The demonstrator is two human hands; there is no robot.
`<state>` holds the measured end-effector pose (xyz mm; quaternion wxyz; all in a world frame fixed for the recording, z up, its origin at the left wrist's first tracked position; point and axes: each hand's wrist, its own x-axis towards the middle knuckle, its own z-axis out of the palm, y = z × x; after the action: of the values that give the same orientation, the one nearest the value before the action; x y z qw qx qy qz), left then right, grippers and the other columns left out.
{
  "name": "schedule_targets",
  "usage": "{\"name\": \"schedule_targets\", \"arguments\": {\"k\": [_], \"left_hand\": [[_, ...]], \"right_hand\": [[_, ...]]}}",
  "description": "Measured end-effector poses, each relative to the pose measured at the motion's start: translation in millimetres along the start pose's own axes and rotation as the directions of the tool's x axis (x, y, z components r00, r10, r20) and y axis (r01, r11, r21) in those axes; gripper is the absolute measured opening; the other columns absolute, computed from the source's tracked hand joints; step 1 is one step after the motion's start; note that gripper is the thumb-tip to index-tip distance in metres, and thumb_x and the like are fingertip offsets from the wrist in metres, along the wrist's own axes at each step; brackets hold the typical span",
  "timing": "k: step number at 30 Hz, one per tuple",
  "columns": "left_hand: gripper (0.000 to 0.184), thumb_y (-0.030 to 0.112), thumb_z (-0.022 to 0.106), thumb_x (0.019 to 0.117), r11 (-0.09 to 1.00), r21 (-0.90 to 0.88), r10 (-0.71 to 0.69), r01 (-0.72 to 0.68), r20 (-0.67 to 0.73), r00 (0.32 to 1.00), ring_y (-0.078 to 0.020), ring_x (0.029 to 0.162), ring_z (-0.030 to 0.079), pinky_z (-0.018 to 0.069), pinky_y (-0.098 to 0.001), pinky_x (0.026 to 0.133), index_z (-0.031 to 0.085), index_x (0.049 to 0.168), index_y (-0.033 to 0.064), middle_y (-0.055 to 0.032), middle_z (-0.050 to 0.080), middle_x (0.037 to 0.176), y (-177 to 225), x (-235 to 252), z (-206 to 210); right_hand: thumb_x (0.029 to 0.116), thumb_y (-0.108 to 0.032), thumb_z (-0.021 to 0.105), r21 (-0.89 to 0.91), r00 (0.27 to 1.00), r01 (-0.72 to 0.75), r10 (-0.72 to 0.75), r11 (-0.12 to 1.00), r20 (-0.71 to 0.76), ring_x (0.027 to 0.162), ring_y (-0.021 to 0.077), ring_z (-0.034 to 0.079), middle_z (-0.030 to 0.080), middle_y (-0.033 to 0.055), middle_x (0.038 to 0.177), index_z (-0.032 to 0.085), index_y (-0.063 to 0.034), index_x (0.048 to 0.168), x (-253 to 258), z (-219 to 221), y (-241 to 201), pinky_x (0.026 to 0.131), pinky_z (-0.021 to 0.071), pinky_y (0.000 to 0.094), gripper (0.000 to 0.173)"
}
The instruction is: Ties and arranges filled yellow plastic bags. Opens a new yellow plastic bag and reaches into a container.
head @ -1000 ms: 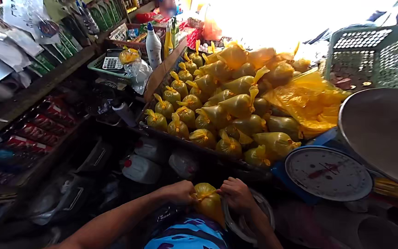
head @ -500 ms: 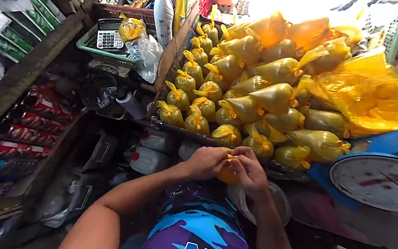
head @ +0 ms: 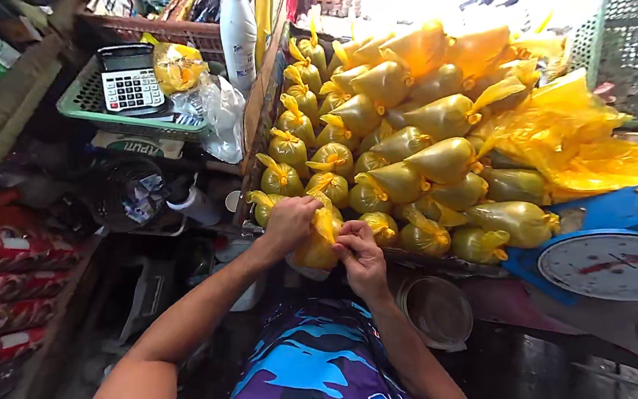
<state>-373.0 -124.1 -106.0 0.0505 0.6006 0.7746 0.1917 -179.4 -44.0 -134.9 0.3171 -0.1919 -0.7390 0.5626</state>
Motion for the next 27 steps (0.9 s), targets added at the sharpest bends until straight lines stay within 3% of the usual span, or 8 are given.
{"name": "schedule_targets", "arguments": {"k": [3, 5, 7, 9, 17, 21, 23, 27], "left_hand": [[0.014, 0.017, 0.062, 0.0934, 0.972, -0.196, -0.132, 0.130, 0.002, 0.991, -0.0261, 0.086, 0.068, 0.0553, -0.0516, 0.070, 0.072, 0.101, 0.0118, -0.0066, 0.070, 0.091, -1, 2, -20], [0.020, 0.023, 0.059, 0.0969, 0.748, -0.591, -0.239, 0.301, 0.183, 0.954, -0.0162, 0.067, 0.065, 0.0539, -0.0411, 0.059, 0.070, 0.087, 0.0105, -0.0035, 0.068, 0.074, 0, 5, -29], [0.022, 0.016, 0.056, 0.1008, 0.510, -0.785, -0.208, 0.352, 0.285, 0.936, -0.0141, 0.064, 0.065, 0.0539, -0.0322, 0.058, 0.071, 0.090, 0.0051, -0.0056, 0.071, 0.076, 1, 7, -29], [0.025, 0.021, 0.056, 0.1053, 0.525, -0.791, -0.227, 0.313, 0.225, 0.948, -0.0132, 0.069, 0.068, 0.0571, -0.0306, 0.062, 0.074, 0.094, 0.0070, -0.0037, 0.074, 0.080, 2, 13, -24], [0.018, 0.017, 0.063, 0.1018, 0.199, -0.832, -0.512, 0.518, 0.363, 0.779, -0.0131, 0.060, 0.064, 0.0536, -0.0263, 0.056, 0.068, 0.101, -0.0011, -0.0078, 0.070, 0.075, 0, 54, 10], [0.030, 0.034, 0.062, 0.0976, 0.495, -0.592, -0.579, 0.636, 0.322, 0.749, -0.0161, 0.061, 0.062, 0.0528, -0.0392, 0.060, 0.069, 0.086, 0.0063, -0.0043, 0.066, 0.071, -22, 70, 31], [0.041, 0.042, 0.056, 0.0989, 0.677, -0.344, -0.575, 0.650, 0.303, 0.760, -0.0255, 0.076, 0.067, 0.0541, -0.0535, 0.072, 0.068, 0.083, 0.0060, -0.0099, 0.067, 0.077, -24, 76, 30], [0.024, 0.023, 0.057, 0.0973, 0.937, 0.070, -0.346, 0.341, 0.075, 0.935, -0.0315, 0.102, 0.070, 0.0564, -0.0559, 0.086, 0.074, 0.112, 0.0146, -0.0102, 0.074, 0.107, -9, 61, 34]], "right_hand": [[0.0960, -0.018, 0.069, 0.024, 0.993, 0.048, -0.050, 0.999, 0.108, 0.130, 0.0228, 0.054, 0.062, 0.0051, 0.132, 0.078, -0.0112, 0.096, 25, 7, -12, 0.107, 0.0511, 0.0442, 0.011], [0.0918, -0.003, 0.064, 0.110, 0.985, 0.059, -0.075, 0.992, 0.153, 0.132, 0.0227, 0.054, 0.059, 0.0053, 0.139, 0.078, -0.0091, 0.099, 51, 13, -11, 0.107, 0.0529, 0.0453, 0.016], [0.0899, 0.003, 0.062, 0.278, 0.993, 0.024, -0.056, 0.960, 0.106, 0.124, 0.0240, 0.059, 0.059, 0.0088, 0.137, 0.076, -0.0053, 0.101, 75, 17, -2, 0.098, 0.0572, 0.0449, 0.020], [0.0924, -0.002, 0.068, 0.353, 0.999, -0.015, 0.002, 0.936, 0.036, 0.116, 0.0239, 0.062, 0.062, 0.0092, 0.132, 0.076, -0.0051, 0.101, 97, 16, 10, 0.091, 0.0595, 0.0436, 0.013], [0.0916, -0.021, 0.074, -0.203, 0.979, 0.122, -0.085, 0.971, 0.183, 0.127, 0.0190, 0.057, 0.059, 0.0097, 0.135, 0.078, -0.0149, 0.095, 115, -13, 74, 0.105, 0.0528, 0.0385, 0.008], [0.0856, -0.015, 0.075, -0.170, 0.984, 0.181, -0.178, 0.969, 0.031, 0.139, 0.0233, 0.049, 0.052, 0.0113, 0.147, 0.076, -0.0138, 0.085, 113, 4, 95, 0.112, 0.0490, 0.0417, 0.002], [0.0888, -0.012, 0.069, -0.158, 0.977, 0.206, -0.193, 0.966, 0.094, 0.139, 0.0223, 0.051, 0.065, 0.0047, 0.137, 0.075, -0.0118, 0.086, 117, 4, 98, 0.116, 0.0452, 0.0433, 0.007], [0.0906, -0.018, 0.064, -0.170, 0.981, 0.011, 0.022, 0.985, 0.194, 0.117, 0.0149, 0.062, 0.074, -0.0017, 0.103, 0.076, -0.0126, 0.094, 132, -10, 100, 0.106, 0.0482, 0.0388, 0.013]]}}
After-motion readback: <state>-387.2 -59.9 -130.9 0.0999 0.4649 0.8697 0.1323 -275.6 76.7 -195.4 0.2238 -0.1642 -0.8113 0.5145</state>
